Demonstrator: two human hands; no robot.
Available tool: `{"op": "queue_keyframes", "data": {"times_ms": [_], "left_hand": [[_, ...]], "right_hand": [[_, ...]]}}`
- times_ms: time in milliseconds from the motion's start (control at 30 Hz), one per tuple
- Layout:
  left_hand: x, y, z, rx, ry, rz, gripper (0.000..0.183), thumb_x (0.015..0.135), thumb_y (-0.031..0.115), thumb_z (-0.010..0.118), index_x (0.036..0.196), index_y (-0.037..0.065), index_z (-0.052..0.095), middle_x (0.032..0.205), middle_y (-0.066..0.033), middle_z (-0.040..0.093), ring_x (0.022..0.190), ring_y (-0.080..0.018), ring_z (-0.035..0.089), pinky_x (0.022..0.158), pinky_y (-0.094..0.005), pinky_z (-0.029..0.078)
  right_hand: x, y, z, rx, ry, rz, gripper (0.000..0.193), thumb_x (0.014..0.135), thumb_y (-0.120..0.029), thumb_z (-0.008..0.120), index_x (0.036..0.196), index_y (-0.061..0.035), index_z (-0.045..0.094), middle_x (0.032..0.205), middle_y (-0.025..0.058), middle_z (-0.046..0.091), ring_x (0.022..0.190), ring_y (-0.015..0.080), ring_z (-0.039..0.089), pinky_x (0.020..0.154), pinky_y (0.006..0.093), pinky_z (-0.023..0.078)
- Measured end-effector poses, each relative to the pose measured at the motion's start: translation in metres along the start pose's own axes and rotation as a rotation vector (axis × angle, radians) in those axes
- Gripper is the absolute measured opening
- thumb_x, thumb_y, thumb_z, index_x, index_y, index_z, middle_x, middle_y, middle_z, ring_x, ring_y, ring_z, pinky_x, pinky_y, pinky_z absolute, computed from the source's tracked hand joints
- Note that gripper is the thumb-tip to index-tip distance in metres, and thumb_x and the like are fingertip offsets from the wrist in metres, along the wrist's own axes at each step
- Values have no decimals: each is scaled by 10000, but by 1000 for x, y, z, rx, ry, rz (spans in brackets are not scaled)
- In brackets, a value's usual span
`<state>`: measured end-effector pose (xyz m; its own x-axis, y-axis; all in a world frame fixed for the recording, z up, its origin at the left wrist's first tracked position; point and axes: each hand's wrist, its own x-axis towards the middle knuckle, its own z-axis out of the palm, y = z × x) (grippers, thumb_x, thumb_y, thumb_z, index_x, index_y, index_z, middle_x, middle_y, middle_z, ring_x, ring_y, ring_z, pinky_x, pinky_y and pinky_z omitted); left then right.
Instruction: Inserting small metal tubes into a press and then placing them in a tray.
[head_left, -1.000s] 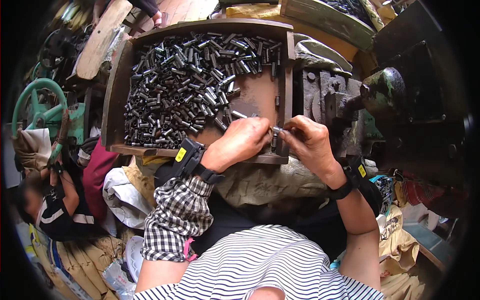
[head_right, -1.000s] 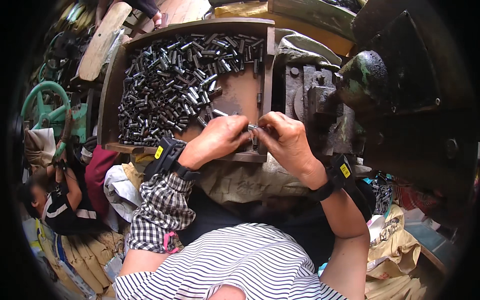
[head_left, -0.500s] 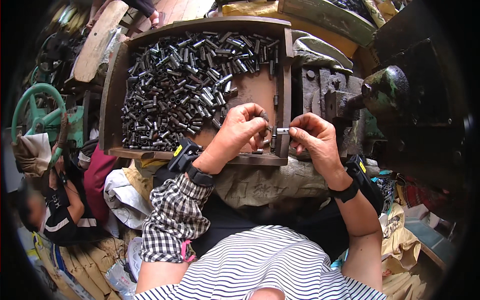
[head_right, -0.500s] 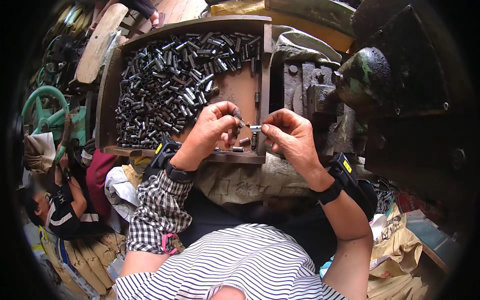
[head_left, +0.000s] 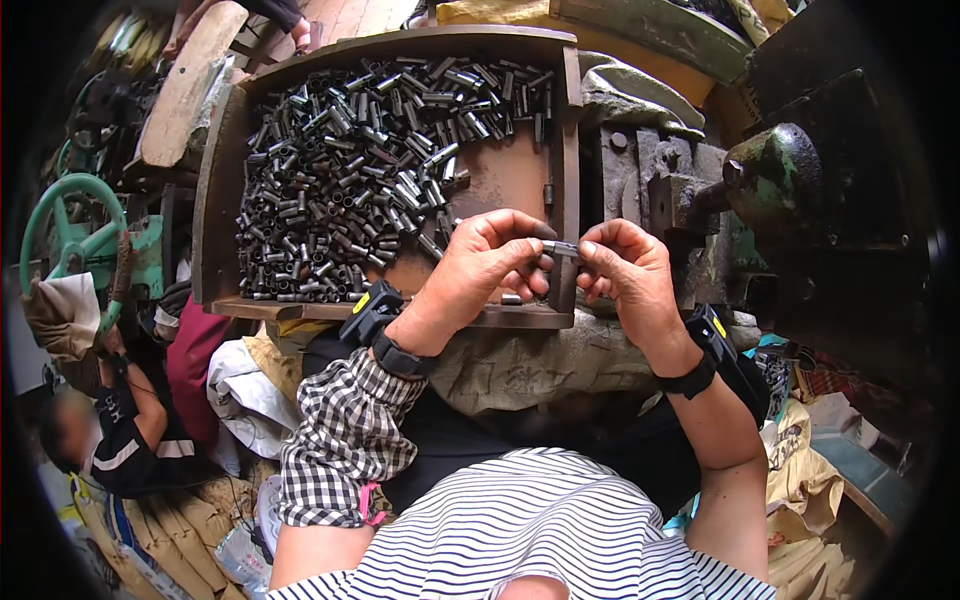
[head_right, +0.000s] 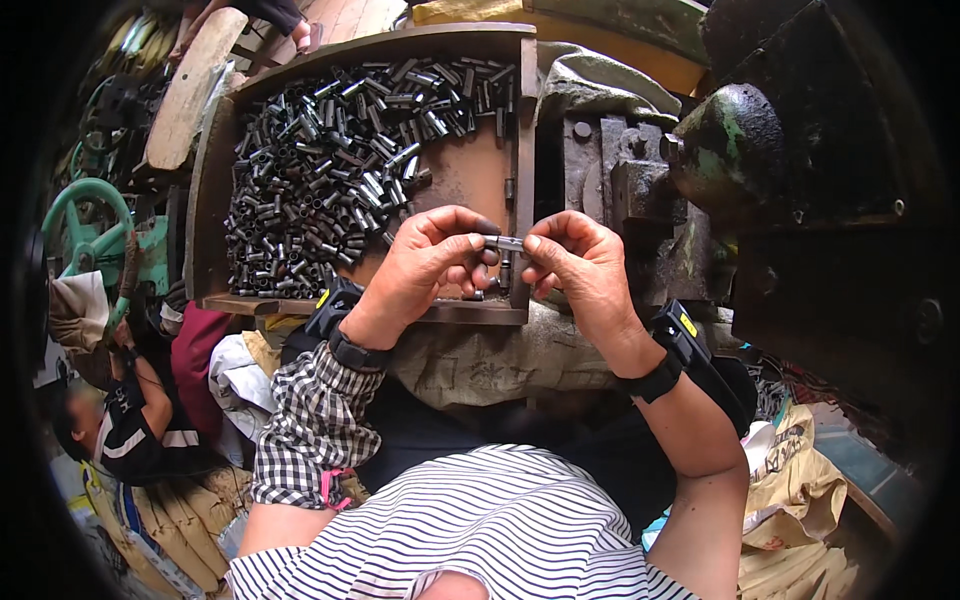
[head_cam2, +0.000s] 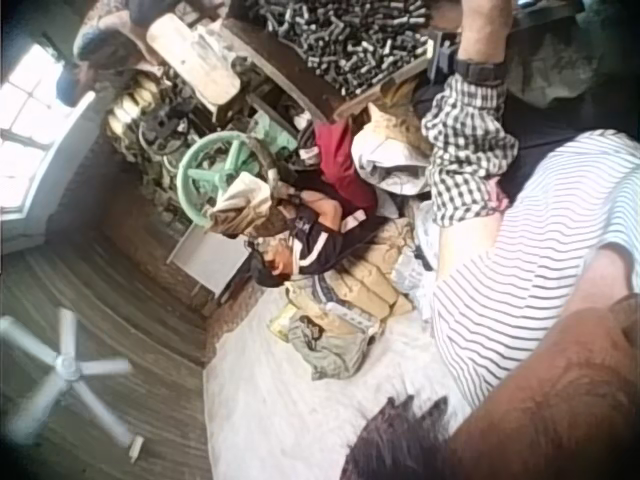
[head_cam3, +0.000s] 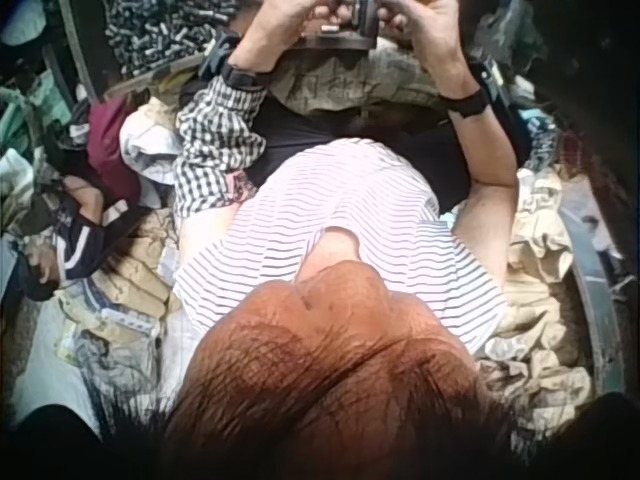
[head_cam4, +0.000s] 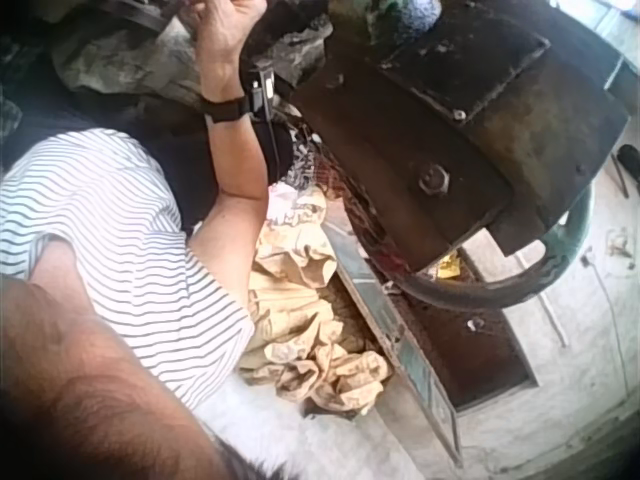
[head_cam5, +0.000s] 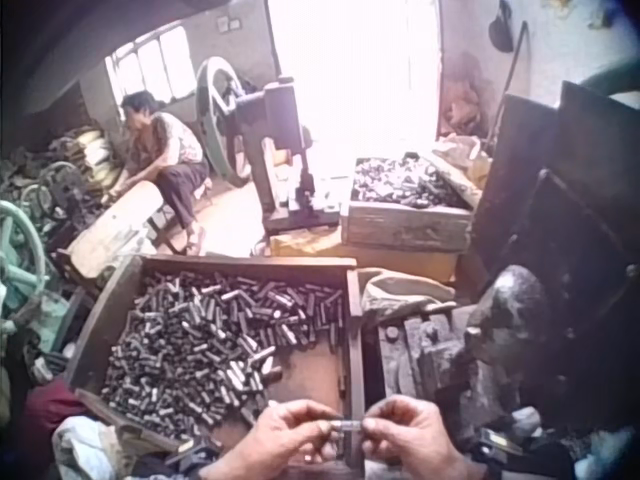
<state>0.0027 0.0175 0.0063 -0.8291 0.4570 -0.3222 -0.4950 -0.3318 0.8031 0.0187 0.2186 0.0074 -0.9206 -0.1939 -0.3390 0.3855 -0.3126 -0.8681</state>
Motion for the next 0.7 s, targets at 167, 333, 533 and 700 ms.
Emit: {"op": "queue_keyframes", "data": {"times_ms": [167, 333, 533, 700], "left_hand": [[0, -1, 1, 44, 11, -4, 200, 891, 96, 574, 1037, -39, 559, 825, -97, 632, 638, -117, 620, 523, -195, 512], [-4, 0, 6, 81, 11, -39, 208, 897, 118, 576, 1040, -33, 565, 793, -75, 638, 611, -106, 626, 498, -182, 500], [-13, 19, 11, 156, -185, -212, 232, 859, 96, 627, 1042, -15, 537, 749, -71, 645, 523, -92, 609, 443, -162, 468], [-17, 21, 11, 168, -345, -217, 291, 841, 145, 666, 1034, 42, 474, 778, -14, 592, 648, -36, 582, 427, -143, 416]], "right_hand": [[0, -1, 0, 59, 19, 29, 117, 838, -92, 656, 896, -8, 598, 753, 32, 615, 607, 79, 608, 488, 185, 487], [0, 0, -2, 122, 10, 57, 124, 825, -71, 664, 901, -9, 589, 759, 36, 621, 610, 83, 614, 491, 182, 495], [4, -11, -14, 232, -213, 295, 186, 806, -35, 667, 957, -4, 561, 746, 50, 624, 582, 97, 621, 479, 188, 507], [-6, -17, -1, 190, -336, 292, 319, 793, -33, 680, 1049, 18, 497, 753, 57, 623, 560, 102, 624, 466, 185, 504]]}}
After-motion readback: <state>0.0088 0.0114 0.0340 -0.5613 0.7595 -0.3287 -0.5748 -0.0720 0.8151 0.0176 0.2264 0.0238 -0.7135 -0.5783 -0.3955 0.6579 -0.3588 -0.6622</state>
